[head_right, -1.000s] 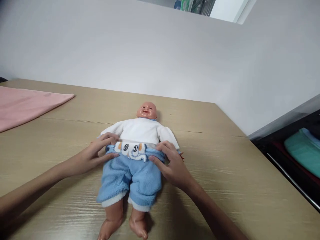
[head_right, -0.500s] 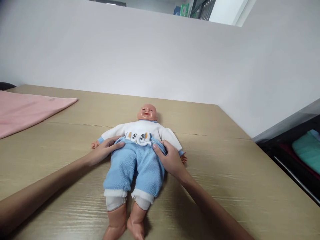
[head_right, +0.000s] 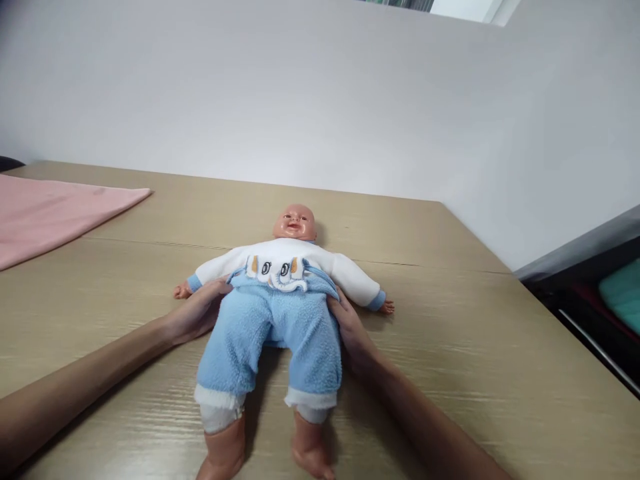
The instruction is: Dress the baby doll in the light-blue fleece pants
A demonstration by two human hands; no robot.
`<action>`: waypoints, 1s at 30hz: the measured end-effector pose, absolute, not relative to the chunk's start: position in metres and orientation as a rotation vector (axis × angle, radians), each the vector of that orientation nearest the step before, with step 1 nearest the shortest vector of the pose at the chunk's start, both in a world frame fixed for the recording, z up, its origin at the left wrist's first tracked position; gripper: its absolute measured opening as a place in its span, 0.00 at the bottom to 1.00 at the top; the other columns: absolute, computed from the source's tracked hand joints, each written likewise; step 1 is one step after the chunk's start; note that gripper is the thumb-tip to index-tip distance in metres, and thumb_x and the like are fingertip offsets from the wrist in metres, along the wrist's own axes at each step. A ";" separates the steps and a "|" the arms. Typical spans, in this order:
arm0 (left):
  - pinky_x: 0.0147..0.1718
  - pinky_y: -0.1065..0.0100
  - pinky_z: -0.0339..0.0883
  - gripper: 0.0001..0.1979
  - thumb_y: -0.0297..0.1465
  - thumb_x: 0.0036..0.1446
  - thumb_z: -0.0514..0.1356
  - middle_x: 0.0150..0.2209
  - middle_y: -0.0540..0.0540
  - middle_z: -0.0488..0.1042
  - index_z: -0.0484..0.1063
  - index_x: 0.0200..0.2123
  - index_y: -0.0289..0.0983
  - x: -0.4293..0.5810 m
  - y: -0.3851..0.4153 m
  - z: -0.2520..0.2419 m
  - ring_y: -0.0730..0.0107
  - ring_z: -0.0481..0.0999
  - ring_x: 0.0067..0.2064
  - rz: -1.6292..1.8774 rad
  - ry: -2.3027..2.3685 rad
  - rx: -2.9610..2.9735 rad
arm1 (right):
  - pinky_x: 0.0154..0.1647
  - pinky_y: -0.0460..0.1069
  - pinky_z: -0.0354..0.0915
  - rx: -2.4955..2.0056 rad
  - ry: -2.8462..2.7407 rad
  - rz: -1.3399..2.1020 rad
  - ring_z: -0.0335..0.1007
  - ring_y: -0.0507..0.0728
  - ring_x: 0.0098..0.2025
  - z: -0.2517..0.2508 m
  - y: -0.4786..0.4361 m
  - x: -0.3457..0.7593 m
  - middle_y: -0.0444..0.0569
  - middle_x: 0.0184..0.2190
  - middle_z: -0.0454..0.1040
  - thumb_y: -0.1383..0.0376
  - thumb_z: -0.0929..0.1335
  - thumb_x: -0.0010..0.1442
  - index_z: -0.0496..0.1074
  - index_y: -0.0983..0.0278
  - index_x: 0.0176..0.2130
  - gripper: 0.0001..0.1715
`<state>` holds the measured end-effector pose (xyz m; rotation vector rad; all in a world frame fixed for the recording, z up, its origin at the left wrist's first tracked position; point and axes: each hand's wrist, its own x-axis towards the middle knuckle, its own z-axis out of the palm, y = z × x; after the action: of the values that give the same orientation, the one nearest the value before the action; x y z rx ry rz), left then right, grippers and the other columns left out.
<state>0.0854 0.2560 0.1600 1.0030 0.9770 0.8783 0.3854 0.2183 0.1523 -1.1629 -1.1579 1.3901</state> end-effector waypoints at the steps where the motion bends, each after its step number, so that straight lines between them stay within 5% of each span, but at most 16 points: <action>1: 0.45 0.58 0.72 0.14 0.38 0.55 0.63 0.43 0.44 0.81 0.76 0.44 0.40 0.086 0.257 0.160 0.54 0.78 0.46 0.886 0.983 1.024 | 0.59 0.64 0.76 -1.165 -1.183 1.383 0.79 0.67 0.58 0.154 0.219 0.387 0.51 0.53 0.83 0.39 0.71 0.64 0.76 0.52 0.59 0.32; 5: 0.53 0.60 0.68 0.17 0.43 0.59 0.67 0.48 0.45 0.81 0.78 0.48 0.40 0.077 0.267 0.166 0.54 0.76 0.52 0.828 0.958 1.323 | 0.57 0.62 0.75 -1.178 -1.255 1.360 0.79 0.66 0.51 0.155 0.223 0.399 0.49 0.46 0.83 0.40 0.72 0.62 0.79 0.55 0.49 0.26; 9: 0.43 0.65 0.66 0.17 0.47 0.63 0.67 0.38 0.49 0.75 0.76 0.40 0.38 0.068 0.274 0.180 0.63 0.72 0.41 0.776 0.958 1.518 | 0.45 0.56 0.71 -1.191 -1.467 1.136 0.72 0.62 0.39 0.163 0.227 0.409 0.46 0.34 0.75 0.46 0.74 0.61 0.74 0.58 0.37 0.19; 13: 0.40 0.69 0.64 0.17 0.46 0.65 0.67 0.37 0.52 0.69 0.72 0.42 0.39 0.070 0.276 0.199 0.67 0.69 0.40 0.809 0.900 1.602 | 0.47 0.56 0.67 -1.200 -1.791 0.809 0.68 0.61 0.41 0.192 0.226 0.400 0.46 0.37 0.72 0.54 0.71 0.67 0.72 0.58 0.43 0.12; 18: 0.46 0.68 0.67 0.17 0.45 0.66 0.68 0.42 0.50 0.73 0.74 0.45 0.39 0.087 0.286 0.219 0.65 0.72 0.45 0.827 0.830 1.628 | 0.54 0.58 0.65 -1.110 -2.035 0.513 0.69 0.64 0.48 0.224 0.245 0.375 0.51 0.43 0.74 0.59 0.72 0.65 0.73 0.58 0.42 0.07; 23: 0.46 0.68 0.68 0.19 0.49 0.68 0.65 0.42 0.50 0.77 0.74 0.49 0.40 0.095 0.296 0.213 0.67 0.74 0.43 0.877 0.856 1.469 | 0.49 0.52 0.67 -1.108 -1.704 0.905 0.72 0.60 0.45 0.213 0.277 0.369 0.45 0.40 0.75 0.49 0.67 0.71 0.69 0.57 0.45 0.15; 30: 0.55 0.58 0.69 0.23 0.53 0.68 0.59 0.46 0.45 0.81 0.78 0.43 0.39 0.073 0.302 0.177 0.53 0.76 0.51 0.715 1.118 1.760 | 0.48 0.53 0.65 -1.345 -1.693 0.764 0.71 0.60 0.42 0.177 0.276 0.391 0.45 0.36 0.75 0.45 0.67 0.71 0.74 0.60 0.39 0.23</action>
<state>0.0733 0.3017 0.1770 1.7602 1.1177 0.7152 0.3908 0.2756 0.1768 -1.3448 -1.6930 0.7641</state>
